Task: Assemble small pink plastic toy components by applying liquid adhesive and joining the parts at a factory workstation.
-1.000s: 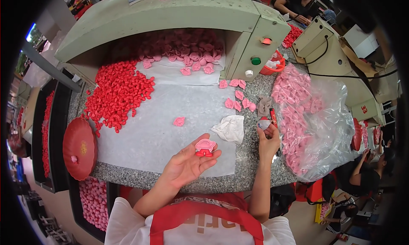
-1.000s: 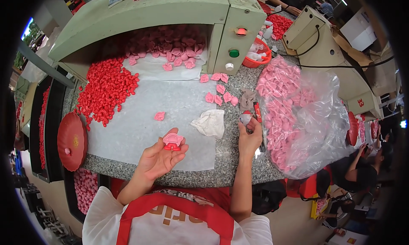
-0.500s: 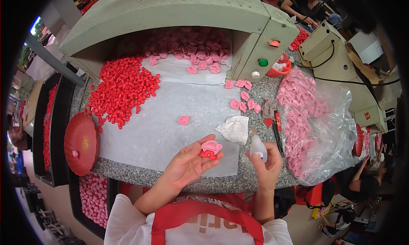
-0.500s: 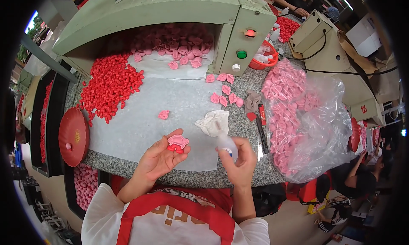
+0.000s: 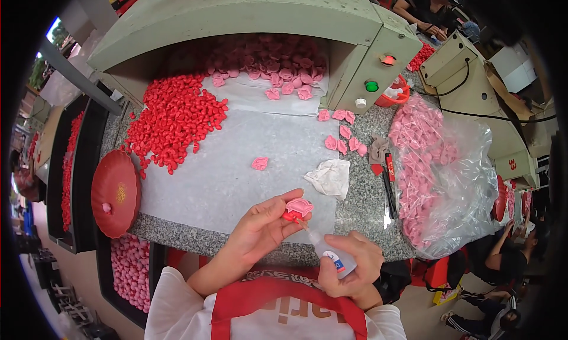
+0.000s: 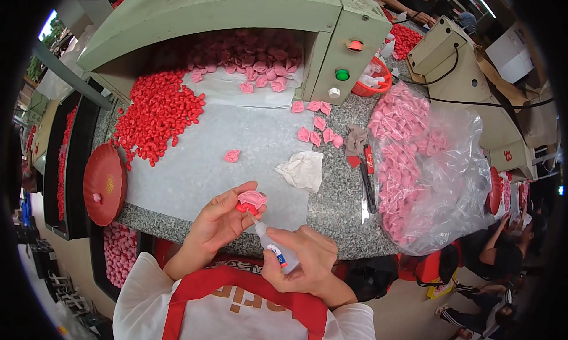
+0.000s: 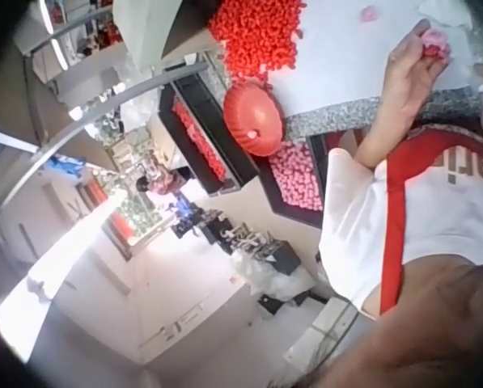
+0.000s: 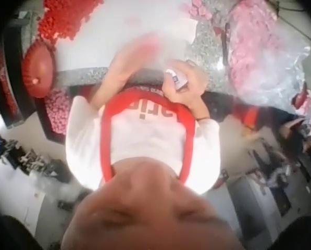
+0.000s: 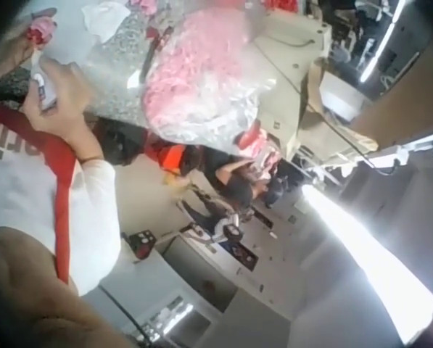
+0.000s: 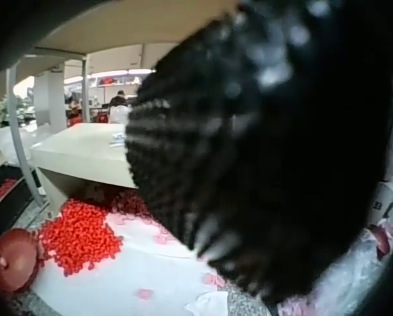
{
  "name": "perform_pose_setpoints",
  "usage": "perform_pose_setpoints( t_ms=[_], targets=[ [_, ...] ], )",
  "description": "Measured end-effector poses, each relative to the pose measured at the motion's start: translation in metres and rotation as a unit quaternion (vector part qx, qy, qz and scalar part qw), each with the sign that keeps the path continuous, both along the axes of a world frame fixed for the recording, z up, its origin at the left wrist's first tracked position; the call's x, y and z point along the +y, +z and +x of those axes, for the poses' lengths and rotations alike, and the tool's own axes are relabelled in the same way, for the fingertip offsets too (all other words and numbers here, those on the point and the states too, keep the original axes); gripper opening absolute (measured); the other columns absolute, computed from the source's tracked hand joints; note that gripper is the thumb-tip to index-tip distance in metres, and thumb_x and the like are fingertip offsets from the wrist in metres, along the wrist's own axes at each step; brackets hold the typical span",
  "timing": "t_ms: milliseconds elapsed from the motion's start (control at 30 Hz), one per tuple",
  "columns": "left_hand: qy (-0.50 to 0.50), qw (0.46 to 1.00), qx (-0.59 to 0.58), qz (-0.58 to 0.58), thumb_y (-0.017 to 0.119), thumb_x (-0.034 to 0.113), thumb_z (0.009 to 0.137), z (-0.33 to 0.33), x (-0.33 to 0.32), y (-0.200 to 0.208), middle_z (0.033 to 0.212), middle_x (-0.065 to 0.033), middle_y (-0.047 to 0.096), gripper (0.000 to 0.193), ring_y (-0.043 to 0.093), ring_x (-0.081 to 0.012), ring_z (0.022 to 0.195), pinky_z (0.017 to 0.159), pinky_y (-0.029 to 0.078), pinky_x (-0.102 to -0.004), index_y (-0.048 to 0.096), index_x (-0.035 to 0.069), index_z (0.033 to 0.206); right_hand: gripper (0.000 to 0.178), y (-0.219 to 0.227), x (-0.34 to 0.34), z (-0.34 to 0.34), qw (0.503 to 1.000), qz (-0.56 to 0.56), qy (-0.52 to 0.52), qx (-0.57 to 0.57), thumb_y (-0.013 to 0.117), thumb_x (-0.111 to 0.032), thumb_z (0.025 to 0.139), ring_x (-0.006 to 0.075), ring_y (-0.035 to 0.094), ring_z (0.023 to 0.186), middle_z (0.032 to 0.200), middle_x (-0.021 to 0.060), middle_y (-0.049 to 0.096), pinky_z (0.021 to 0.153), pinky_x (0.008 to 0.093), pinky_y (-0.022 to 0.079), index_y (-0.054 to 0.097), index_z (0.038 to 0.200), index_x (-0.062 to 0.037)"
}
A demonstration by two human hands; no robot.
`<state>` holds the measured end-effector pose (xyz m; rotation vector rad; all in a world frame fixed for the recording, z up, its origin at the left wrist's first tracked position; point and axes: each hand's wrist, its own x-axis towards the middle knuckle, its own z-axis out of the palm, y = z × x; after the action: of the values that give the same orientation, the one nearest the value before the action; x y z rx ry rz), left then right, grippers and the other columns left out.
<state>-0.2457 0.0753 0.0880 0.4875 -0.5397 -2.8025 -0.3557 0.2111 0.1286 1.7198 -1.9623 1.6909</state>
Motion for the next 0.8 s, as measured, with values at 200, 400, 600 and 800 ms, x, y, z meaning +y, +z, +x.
perform_pose_setpoints(
  t_ms=[200,400,600,800],
  targets=[
    [-0.006,1.0,-0.009,-0.004,0.048,0.025,0.087,0.0012,-0.0001,-0.0008,0.108,-0.0117,0.054,0.042,0.053,-0.0218,0.099,0.088,0.04,-0.0336,0.041,0.001,0.121,0.027,0.0,-0.0034,0.0004,1.0,-0.004,-0.007,0.002,0.057,-0.004,0.059,0.0159,0.043,0.039,0.065,0.011,0.058,0.038,0.0252,0.034,0.055,0.085,0.0045],
    [-0.011,1.0,-0.009,-0.003,0.049,0.025,0.086,-0.0018,0.0011,-0.0013,0.108,-0.0117,0.054,0.042,0.053,-0.0214,0.099,0.087,0.041,-0.0328,0.041,0.001,0.121,0.028,-0.0005,-0.0029,-0.0023,1.0,-0.003,-0.006,0.006,0.057,-0.003,0.058,0.0159,0.042,0.039,0.064,0.0107,0.057,0.037,0.0251,0.034,0.055,0.085,0.0045],
    [-0.007,1.0,-0.01,-0.001,0.049,0.025,0.086,0.0013,-0.0003,-0.0032,0.108,-0.0117,0.054,0.042,0.053,-0.0212,0.098,0.087,0.041,-0.0319,0.041,0.001,0.121,0.028,-0.0003,-0.0048,0.0007,1.0,0.007,-0.004,0.0,0.057,-0.003,0.058,0.0156,0.042,0.039,0.063,0.0099,0.057,0.037,0.025,0.033,0.055,0.085,0.0044],
    [-0.01,1.0,-0.011,0.001,0.049,0.025,0.086,-0.0006,0.0004,-0.0032,0.107,-0.0119,0.054,0.042,0.054,-0.0211,0.097,0.085,0.041,-0.0315,0.042,0.001,0.12,0.026,0.0003,-0.0037,-0.0004,1.0,0.012,-0.004,-0.001,0.057,-0.003,0.059,0.0156,0.042,0.039,0.063,0.0095,0.057,0.037,0.0253,0.033,0.055,0.084,0.0039]
  ],
)
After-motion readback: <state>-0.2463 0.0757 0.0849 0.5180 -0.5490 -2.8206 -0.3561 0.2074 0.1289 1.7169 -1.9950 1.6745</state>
